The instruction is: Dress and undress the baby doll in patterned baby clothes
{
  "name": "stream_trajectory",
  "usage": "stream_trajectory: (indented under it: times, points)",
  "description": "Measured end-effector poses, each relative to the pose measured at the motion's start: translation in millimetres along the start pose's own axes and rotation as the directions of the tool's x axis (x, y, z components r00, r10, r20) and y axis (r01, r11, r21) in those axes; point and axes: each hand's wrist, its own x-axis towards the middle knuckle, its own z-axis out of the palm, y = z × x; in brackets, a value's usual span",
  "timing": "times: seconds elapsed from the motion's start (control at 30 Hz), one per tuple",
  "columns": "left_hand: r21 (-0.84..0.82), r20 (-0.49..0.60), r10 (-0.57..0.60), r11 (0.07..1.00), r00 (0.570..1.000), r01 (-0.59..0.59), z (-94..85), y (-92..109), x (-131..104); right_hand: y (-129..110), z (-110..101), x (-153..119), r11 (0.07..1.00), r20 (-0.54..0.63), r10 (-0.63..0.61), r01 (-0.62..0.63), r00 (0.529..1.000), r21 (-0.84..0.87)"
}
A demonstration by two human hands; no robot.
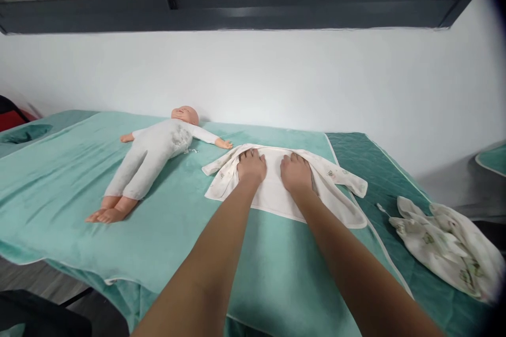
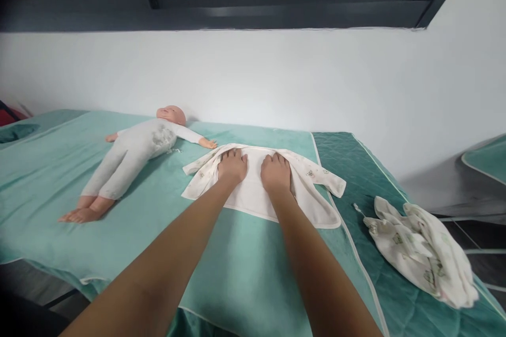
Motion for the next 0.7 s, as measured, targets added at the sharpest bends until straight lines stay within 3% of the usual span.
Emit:
stream_trajectory:
  times: [0.13,0.4,0.7]
  points:
    - [-0.002,0.008,-0.001,1.0,1.0,0.001,3.0,-0.8,1.4,1.8,2.8,2.0,0.985,0.017,-0.17,0.17,0.985,0.027]
    - [0.002,0.023,-0.007,1.0,1.0,0.007,5.0,-0.5,3.5,8.4,13.4,10.8,0.994,0.106,-0.11,0.111,0.988,-0.001]
    - [0.005,0.064,-0.019,1.0,0.998,0.019,1.1,0.6,3.4,7.2,11.7,14.1,0.998,0.187,-0.056,0.053,0.981,0.017]
